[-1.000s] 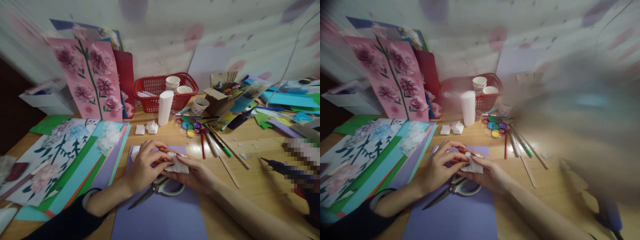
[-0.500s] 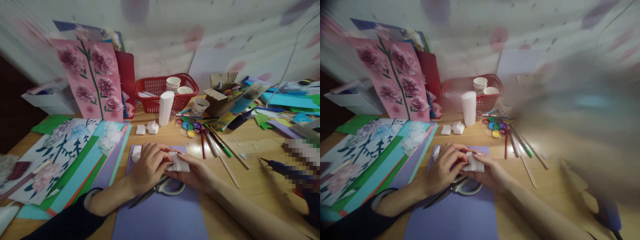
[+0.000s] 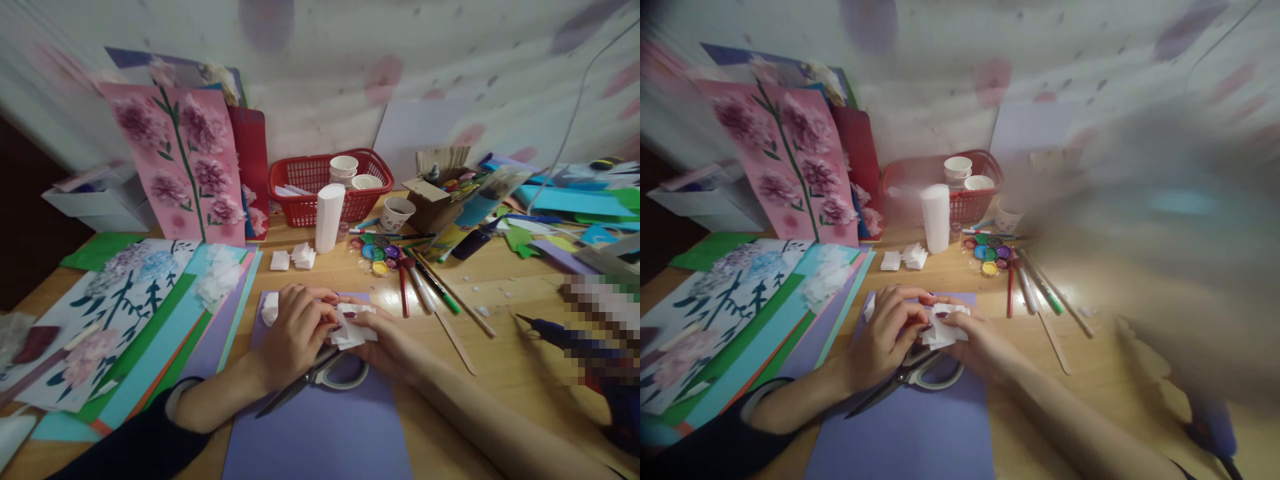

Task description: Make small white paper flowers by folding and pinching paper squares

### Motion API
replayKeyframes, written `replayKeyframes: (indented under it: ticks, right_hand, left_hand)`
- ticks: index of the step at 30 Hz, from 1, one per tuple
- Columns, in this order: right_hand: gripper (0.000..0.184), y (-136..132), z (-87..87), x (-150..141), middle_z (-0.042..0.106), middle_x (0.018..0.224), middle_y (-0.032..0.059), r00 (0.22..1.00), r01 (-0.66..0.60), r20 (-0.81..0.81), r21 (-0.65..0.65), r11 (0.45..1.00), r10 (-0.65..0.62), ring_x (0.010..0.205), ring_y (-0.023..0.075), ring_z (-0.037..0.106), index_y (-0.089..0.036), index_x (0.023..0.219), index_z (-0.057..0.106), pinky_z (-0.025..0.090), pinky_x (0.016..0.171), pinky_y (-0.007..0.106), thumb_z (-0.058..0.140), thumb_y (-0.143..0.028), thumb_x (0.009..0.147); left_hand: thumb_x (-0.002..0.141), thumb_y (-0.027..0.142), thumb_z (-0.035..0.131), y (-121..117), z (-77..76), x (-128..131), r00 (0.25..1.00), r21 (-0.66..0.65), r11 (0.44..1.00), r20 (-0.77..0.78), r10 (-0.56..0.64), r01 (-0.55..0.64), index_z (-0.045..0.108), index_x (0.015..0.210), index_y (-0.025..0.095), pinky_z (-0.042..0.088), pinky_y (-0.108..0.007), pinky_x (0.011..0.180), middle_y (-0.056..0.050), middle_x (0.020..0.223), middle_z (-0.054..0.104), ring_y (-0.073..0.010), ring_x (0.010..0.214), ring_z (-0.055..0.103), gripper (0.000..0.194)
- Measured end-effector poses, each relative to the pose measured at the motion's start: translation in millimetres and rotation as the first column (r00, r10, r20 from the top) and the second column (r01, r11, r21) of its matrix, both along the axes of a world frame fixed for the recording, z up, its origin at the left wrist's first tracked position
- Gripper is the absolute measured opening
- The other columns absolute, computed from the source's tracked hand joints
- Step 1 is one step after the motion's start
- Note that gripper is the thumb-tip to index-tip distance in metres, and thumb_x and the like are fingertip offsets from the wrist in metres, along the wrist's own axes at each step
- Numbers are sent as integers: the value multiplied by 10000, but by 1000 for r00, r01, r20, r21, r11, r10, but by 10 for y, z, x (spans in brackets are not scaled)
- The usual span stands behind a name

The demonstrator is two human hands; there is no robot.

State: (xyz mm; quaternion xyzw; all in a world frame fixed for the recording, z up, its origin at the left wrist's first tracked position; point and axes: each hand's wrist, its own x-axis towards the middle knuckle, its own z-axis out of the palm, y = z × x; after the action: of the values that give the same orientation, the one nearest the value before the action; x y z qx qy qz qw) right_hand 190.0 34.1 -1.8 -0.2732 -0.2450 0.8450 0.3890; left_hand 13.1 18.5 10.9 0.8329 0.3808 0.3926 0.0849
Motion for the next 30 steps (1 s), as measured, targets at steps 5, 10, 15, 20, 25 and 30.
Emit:
replayKeyframes:
  ticks: [5, 10, 15, 20, 25, 30]
  right_hand:
    - [249, 20, 9, -14, 659, 743, 10, 997, 68, 33, 2, 998, -68, 627, 127, 602, -161, 909, 665, 509, 590, 244, 675, -101, 667]
    - [166, 1, 26, 6, 436, 510, -86, 978, 107, 162, 164, 981, -134, 425, 41, 322, -160, 843, 639, 252, 409, 157, 736, -256, 750]
    - [313, -80, 105, 38, 429, 541, -76, 908, -92, 412, 372, 924, -75, 474, 59, 317, -155, 773, 618, 219, 443, 198, 768, -428, 744]
    - [304, -80, 90, 47, 432, 515, -68, 877, -88, 465, 395, 914, -117, 465, 70, 331, -158, 697, 610, 228, 442, 206, 728, -431, 757]
    - [302, -41, 0, 46, 406, 464, -77, 912, 9, 388, 303, 953, -132, 407, 61, 294, -171, 627, 559, 203, 402, 203, 731, -395, 733]
    - [297, -50, -20, 46, 417, 464, -80, 922, 32, 361, 297, 954, -144, 413, 58, 303, -167, 679, 586, 214, 409, 198, 755, -403, 743]
  left_hand:
    - [924, 163, 504, 19, 14, -10, 972, -251, 968, 232, 34, 26, 541, 871, 208, 434, -390, 922, -75, 1056, 625, -217, 1037, 576, 79]
    - [935, 246, 487, 69, 8, -4, 883, -506, 850, 453, 121, 143, 520, 836, 209, 484, -375, 899, -93, 1053, 616, -223, 1053, 589, 111]
    - [921, 235, 509, 30, 6, 21, 924, -522, 844, 370, 92, 125, 530, 845, 211, 448, -405, 982, -85, 1090, 611, -218, 1089, 577, 82]
    - [896, 165, 510, 8, 48, 13, 956, -469, 879, 289, 54, 92, 569, 861, 206, 457, -387, 964, -70, 1076, 628, -200, 1064, 591, 80]
    - [782, 100, 590, 5, 87, -17, 984, -230, 972, 175, -14, 55, 660, 996, 196, 450, -434, 947, -95, 1108, 643, -242, 1078, 594, 245]
    - [824, 150, 661, 14, 51, -5, 970, -120, 990, 242, -39, 70, 699, 934, 200, 496, -377, 818, -52, 906, 738, -198, 866, 666, 127]
